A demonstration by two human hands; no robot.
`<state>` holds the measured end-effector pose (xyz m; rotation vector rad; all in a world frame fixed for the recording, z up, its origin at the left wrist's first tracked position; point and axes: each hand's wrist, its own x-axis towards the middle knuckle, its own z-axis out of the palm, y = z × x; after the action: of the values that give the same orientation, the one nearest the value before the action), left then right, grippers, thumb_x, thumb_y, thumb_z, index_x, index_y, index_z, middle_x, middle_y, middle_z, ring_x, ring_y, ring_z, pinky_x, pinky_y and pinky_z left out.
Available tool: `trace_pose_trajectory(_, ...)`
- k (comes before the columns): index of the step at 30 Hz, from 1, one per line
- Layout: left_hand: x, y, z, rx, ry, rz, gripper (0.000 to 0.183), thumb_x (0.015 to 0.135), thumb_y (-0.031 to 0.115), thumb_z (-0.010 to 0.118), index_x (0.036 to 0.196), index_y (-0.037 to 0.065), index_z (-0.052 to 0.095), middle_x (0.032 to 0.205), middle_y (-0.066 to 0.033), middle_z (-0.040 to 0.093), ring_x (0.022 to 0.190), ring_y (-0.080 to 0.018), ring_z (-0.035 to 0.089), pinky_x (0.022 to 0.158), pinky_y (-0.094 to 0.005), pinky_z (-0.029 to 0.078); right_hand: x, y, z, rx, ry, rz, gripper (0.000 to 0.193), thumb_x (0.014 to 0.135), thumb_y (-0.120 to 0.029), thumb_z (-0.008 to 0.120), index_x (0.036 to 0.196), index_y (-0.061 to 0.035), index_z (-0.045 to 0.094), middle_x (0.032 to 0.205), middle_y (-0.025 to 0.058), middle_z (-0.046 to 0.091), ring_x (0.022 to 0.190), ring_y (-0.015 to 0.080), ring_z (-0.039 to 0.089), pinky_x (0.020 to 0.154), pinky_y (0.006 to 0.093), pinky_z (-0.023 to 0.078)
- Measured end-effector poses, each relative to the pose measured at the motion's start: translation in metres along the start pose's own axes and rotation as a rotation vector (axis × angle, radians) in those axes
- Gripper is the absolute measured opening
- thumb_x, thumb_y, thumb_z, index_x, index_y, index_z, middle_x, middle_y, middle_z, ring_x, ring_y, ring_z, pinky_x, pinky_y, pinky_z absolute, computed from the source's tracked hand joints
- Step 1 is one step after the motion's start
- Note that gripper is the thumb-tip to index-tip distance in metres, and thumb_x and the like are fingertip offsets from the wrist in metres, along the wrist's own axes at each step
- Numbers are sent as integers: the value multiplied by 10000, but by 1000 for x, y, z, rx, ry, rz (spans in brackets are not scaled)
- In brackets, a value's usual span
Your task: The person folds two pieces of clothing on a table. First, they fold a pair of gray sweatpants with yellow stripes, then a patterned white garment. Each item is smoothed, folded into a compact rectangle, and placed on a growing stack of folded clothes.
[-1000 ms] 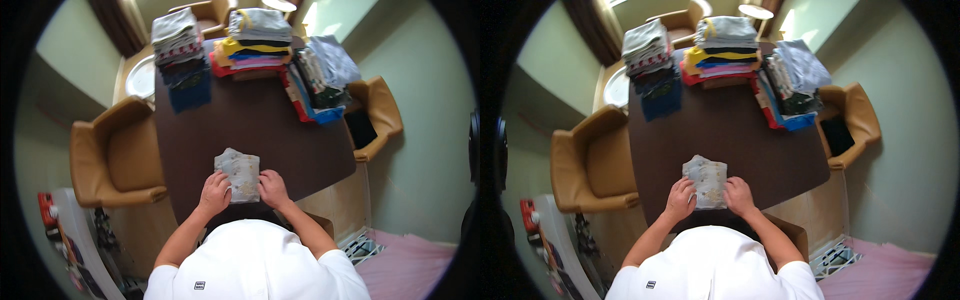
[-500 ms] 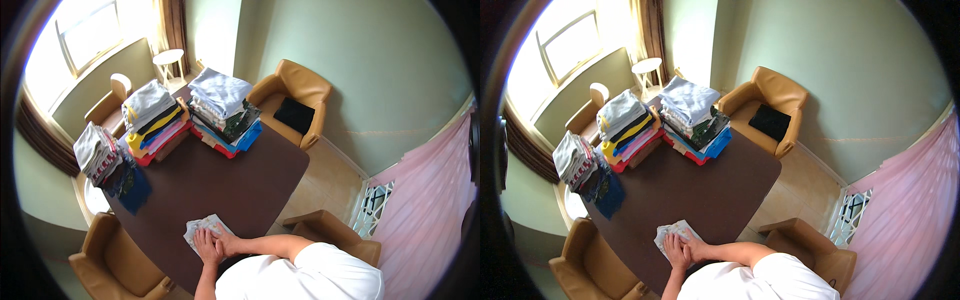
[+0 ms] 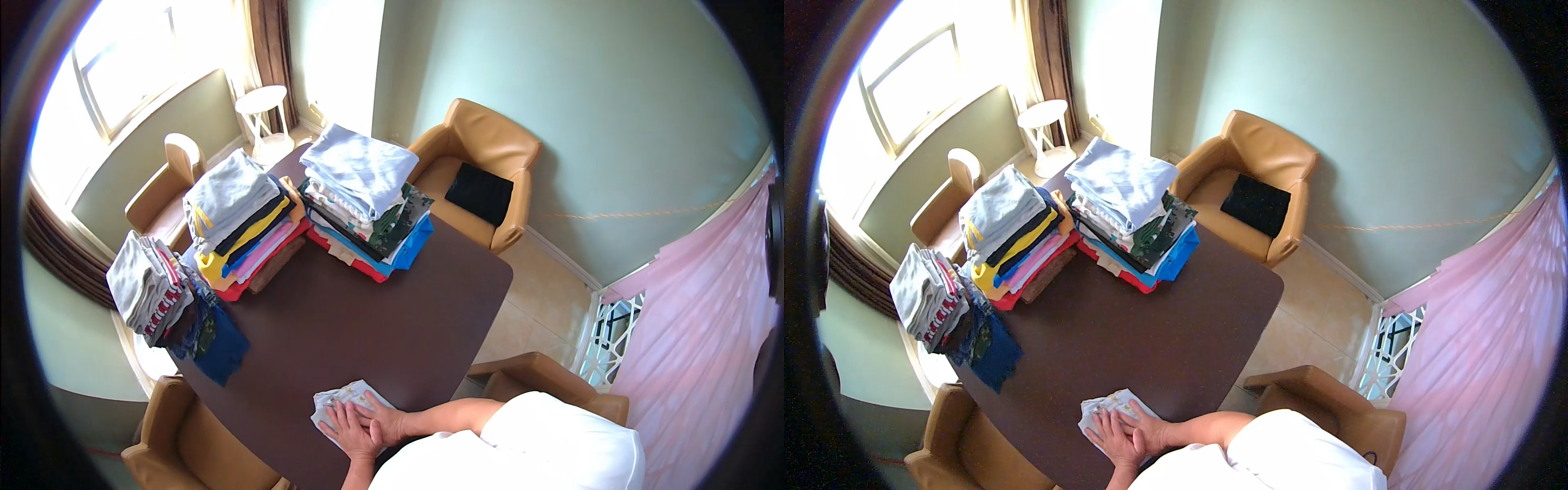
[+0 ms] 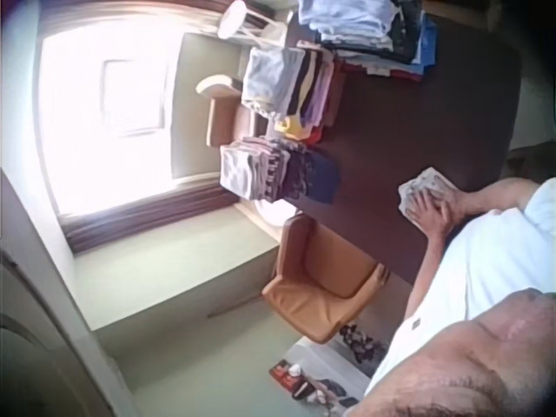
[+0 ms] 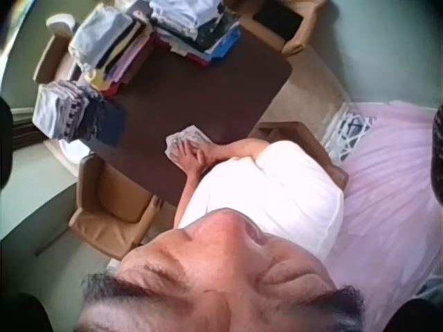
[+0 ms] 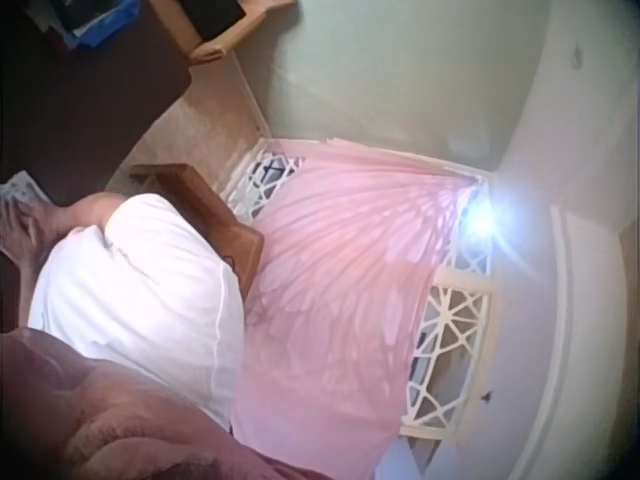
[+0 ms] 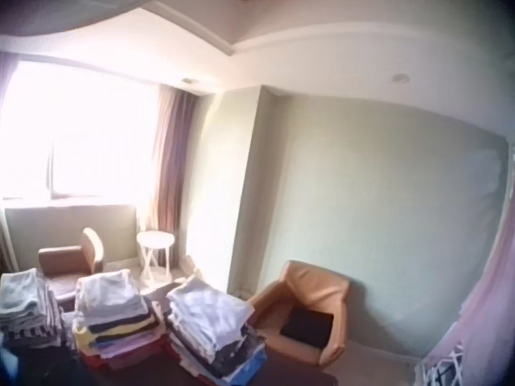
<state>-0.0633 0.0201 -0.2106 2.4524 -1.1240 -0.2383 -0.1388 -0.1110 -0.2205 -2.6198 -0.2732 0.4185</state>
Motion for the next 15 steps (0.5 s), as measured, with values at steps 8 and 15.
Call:
trace_pose_trajectory(8,-1,-9,8,-15,0,-25,800,818,558,551,1392,2,574,1528,-196,499,1527,-433,296,1222,-717,42,1,7,27,-48,28,-63,775,921,-493,520,1593,-127,398,1690,137,262,1580,409,136,1124,827,121)
trace_pose_trajectory(15,-3,-11,12,6,-14,-25,805,783,551,592,1376,6,582,1503,-190,514,1529,-429,289,1224,-722,33,0,10,48,-5,218,-83,749,921,-490,499,1574,-129,432,1682,146,271,1581,411,133,1122,829,106)
